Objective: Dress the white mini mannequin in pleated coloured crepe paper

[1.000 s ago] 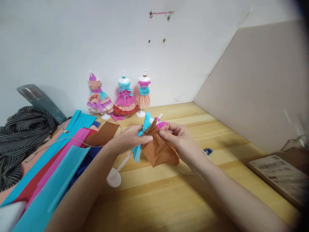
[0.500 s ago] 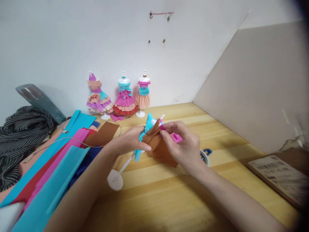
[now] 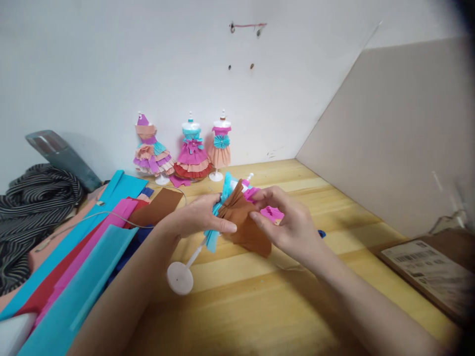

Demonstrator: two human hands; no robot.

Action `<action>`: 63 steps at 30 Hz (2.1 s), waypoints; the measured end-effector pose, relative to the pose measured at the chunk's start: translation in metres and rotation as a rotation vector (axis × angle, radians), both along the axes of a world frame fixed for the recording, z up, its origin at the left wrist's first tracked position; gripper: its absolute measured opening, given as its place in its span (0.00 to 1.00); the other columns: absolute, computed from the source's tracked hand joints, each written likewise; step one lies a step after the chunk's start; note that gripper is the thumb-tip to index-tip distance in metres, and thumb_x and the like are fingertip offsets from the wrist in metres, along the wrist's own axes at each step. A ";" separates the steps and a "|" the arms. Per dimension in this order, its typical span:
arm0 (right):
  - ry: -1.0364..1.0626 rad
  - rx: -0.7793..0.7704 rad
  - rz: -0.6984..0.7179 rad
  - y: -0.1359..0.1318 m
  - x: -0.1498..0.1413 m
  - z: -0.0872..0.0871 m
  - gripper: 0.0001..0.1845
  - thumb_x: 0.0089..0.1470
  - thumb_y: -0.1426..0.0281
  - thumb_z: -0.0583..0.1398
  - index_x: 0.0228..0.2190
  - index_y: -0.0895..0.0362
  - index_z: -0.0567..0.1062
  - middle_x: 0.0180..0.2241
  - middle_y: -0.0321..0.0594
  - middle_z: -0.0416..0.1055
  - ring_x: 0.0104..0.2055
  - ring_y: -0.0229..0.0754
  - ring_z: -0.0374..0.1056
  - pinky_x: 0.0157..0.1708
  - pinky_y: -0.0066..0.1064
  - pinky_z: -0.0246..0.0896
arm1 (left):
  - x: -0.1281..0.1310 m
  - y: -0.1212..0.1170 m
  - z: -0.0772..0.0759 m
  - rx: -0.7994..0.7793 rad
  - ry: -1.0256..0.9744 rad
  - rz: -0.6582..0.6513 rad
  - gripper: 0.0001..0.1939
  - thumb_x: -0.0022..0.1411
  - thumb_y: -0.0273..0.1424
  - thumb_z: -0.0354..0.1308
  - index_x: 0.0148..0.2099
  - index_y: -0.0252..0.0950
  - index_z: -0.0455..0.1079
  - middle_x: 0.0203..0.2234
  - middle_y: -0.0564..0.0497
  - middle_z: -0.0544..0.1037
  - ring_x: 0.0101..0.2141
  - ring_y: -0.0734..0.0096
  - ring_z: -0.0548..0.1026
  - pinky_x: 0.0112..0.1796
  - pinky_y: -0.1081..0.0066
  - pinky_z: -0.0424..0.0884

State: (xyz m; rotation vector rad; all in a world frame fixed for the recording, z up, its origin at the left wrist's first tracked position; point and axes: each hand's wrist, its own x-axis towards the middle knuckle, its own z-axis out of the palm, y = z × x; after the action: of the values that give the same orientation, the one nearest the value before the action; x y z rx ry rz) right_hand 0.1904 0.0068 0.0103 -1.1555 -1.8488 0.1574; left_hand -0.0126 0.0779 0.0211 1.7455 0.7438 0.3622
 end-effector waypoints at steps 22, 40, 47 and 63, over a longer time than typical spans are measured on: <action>0.102 0.190 -0.211 -0.007 -0.008 0.008 0.03 0.53 0.71 0.59 0.32 0.54 0.69 0.28 0.37 0.73 0.29 0.40 0.70 0.30 0.31 0.63 | 0.008 -0.007 0.000 0.068 -0.029 0.108 0.17 0.56 0.38 0.59 0.45 0.32 0.70 0.39 0.48 0.75 0.41 0.60 0.71 0.43 0.63 0.67; 0.442 -0.299 0.125 0.000 -0.013 0.010 0.14 0.49 0.62 0.61 0.20 0.57 0.66 0.19 0.32 0.60 0.21 0.34 0.55 0.21 0.26 0.52 | -0.001 0.000 0.002 -0.008 -0.129 0.045 0.20 0.55 0.39 0.63 0.45 0.32 0.69 0.37 0.48 0.75 0.42 0.58 0.73 0.46 0.60 0.68; 0.581 -0.412 0.159 0.002 -0.016 0.006 0.18 0.47 0.57 0.63 0.21 0.57 0.67 0.19 0.32 0.62 0.22 0.35 0.59 0.23 0.28 0.58 | -0.003 0.000 -0.003 -0.105 -0.210 -0.022 0.25 0.52 0.41 0.65 0.49 0.34 0.69 0.40 0.47 0.76 0.43 0.58 0.73 0.47 0.62 0.67; 0.577 -0.396 0.118 -0.013 -0.020 0.019 0.19 0.46 0.56 0.64 0.19 0.57 0.67 0.18 0.32 0.61 0.20 0.33 0.56 0.19 0.26 0.54 | 0.001 -0.001 -0.006 -0.125 -0.277 -0.061 0.32 0.51 0.48 0.65 0.51 0.31 0.69 0.41 0.45 0.76 0.45 0.57 0.72 0.46 0.62 0.66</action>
State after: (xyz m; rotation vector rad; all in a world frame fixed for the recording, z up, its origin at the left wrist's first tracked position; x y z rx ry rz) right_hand 0.1702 -0.0060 0.0291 -1.1084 -1.3949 0.8639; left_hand -0.0119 0.0767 0.0153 1.5575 0.5017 0.4941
